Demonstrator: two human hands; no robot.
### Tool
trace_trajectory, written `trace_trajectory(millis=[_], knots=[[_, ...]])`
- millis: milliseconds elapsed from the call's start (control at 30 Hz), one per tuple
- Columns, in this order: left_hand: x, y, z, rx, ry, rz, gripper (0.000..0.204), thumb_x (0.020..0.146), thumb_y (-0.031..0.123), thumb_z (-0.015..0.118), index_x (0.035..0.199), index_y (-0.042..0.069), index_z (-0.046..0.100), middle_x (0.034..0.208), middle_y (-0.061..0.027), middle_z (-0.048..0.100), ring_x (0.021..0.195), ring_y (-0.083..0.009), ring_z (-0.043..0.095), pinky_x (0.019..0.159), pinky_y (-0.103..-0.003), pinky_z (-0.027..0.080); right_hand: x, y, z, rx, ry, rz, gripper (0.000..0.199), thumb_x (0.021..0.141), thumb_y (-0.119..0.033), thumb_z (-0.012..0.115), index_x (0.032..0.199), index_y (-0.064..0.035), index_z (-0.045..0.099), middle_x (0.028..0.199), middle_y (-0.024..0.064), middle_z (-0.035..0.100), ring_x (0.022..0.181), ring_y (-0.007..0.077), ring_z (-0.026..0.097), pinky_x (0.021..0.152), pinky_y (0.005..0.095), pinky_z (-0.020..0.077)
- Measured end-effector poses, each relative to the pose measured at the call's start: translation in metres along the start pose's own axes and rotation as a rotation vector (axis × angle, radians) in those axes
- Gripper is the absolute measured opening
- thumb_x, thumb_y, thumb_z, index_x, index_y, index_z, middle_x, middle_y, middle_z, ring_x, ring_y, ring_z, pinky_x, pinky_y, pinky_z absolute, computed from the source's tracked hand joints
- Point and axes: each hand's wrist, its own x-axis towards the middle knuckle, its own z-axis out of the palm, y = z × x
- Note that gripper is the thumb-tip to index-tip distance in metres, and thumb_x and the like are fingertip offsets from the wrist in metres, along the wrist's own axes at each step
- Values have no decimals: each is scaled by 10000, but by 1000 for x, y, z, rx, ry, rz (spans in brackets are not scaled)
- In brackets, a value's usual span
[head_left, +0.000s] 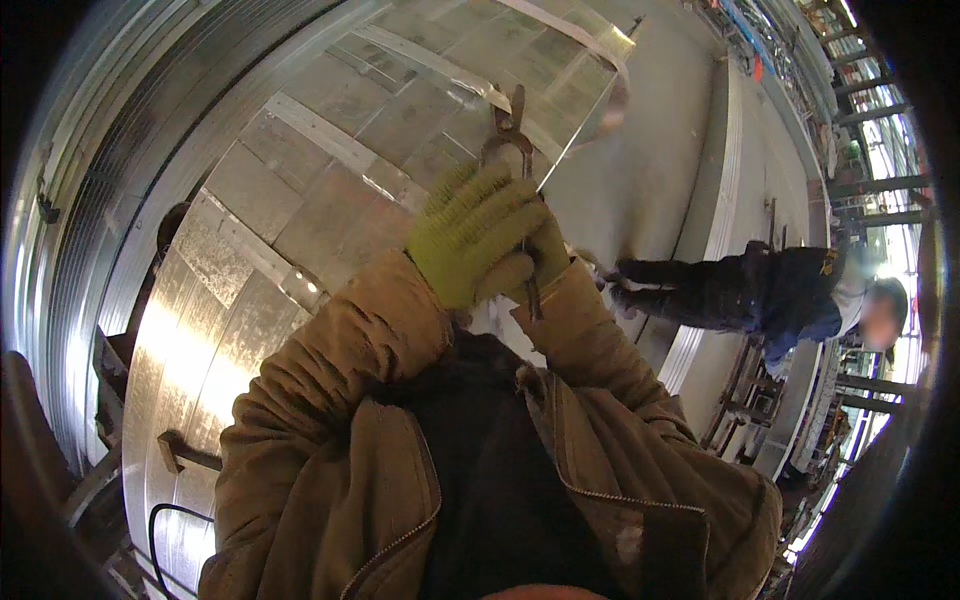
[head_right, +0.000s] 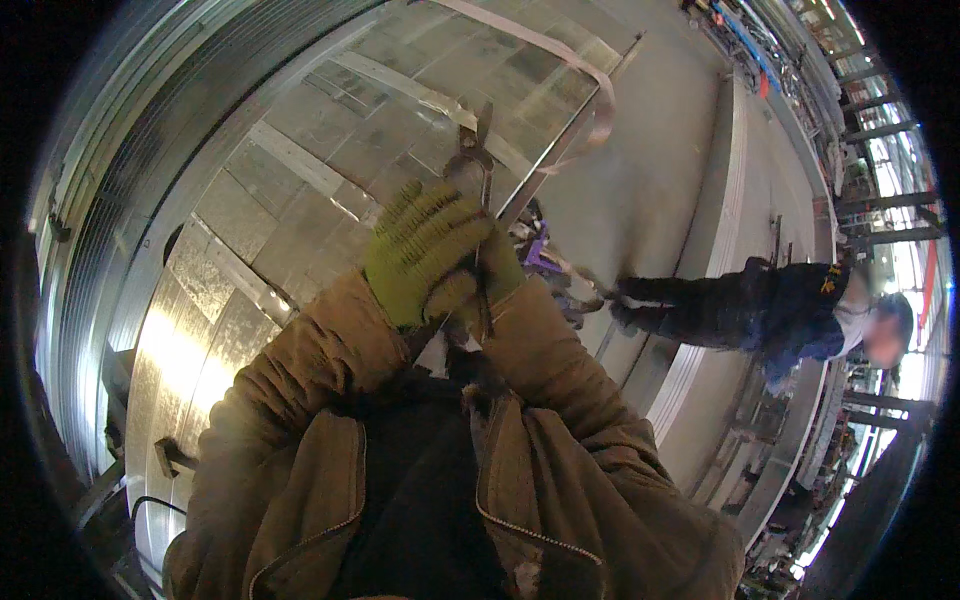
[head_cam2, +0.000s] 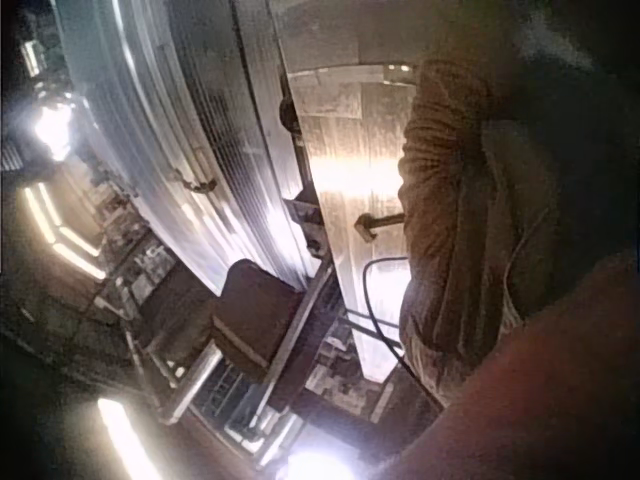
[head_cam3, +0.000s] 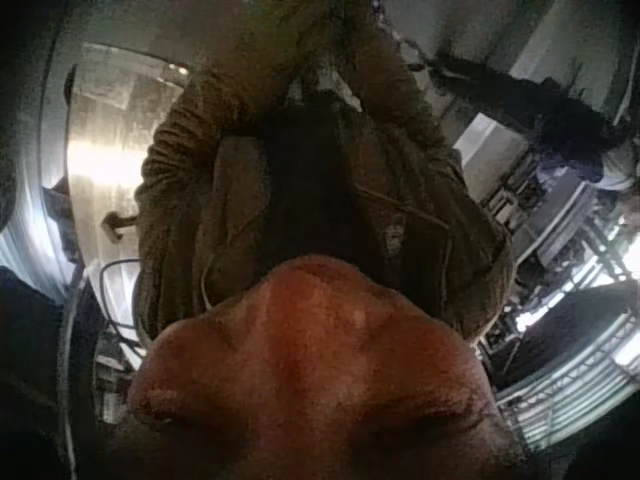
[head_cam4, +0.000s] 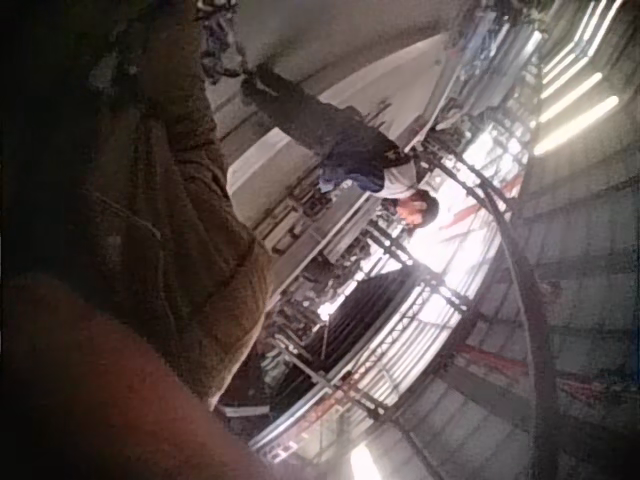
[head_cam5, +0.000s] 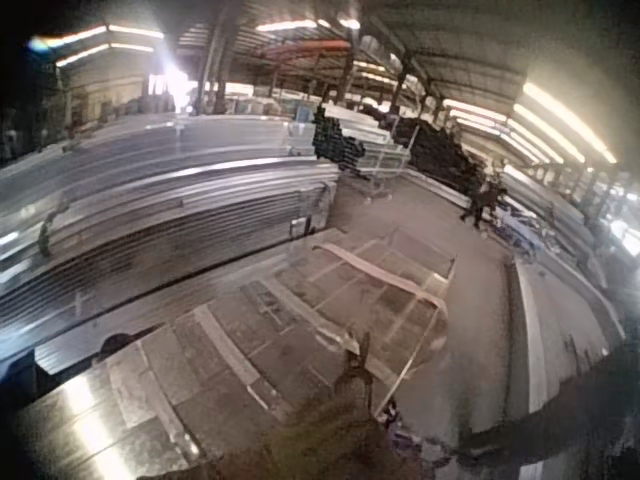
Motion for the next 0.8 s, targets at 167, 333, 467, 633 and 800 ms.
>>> trace_trajectory(millis=[167,333,467,633,800], knots=[[12,5,-12,-174,-167,-94,566,778,318,763,1289,87,687,1385,-122,647,1308,-381,588,1131,-547,427,41,-17,-7,-199,-200,47,379,1108,-374,541,1349,-93,617,1143,53,692,939,172,675,838,338,566],[-1,-2,-15,-76,-153,-106,611,797,321,768,1346,87,641,1385,-142,633,1319,-399,563,1159,-533,408,46,-52,-2,-827,-386,17,341,1085,-352,596,1285,-80,638,1052,56,680,832,160,641,736,327,532],[-17,-5,-7,-28,-230,-195,620,868,380,755,1394,86,611,1452,-163,590,1376,-409,515,1192,-541,366,-9,-57,-38,-915,-207,-81,314,1066,-335,640,1234,-70,655,979,59,671,746,151,613,654,319,504],[3,-22,-7,266,-549,-216,799,907,558,707,1533,107,499,1589,-188,477,1485,-410,414,1233,-556,306,-37,-24,-122,-659,158,-291,286,1043,-313,696,1170,-57,676,889,63,659,639,139,578,552,308,470],[63,-58,57,527,-792,-311,935,879,645,695,1638,203,370,1691,-172,349,1553,-431,311,1254,-583,264,8,-36,-152,-534,313,-445,417,1017,-396,721,1232,-44,657,848,51,682,627,128,578,540,294,429]])
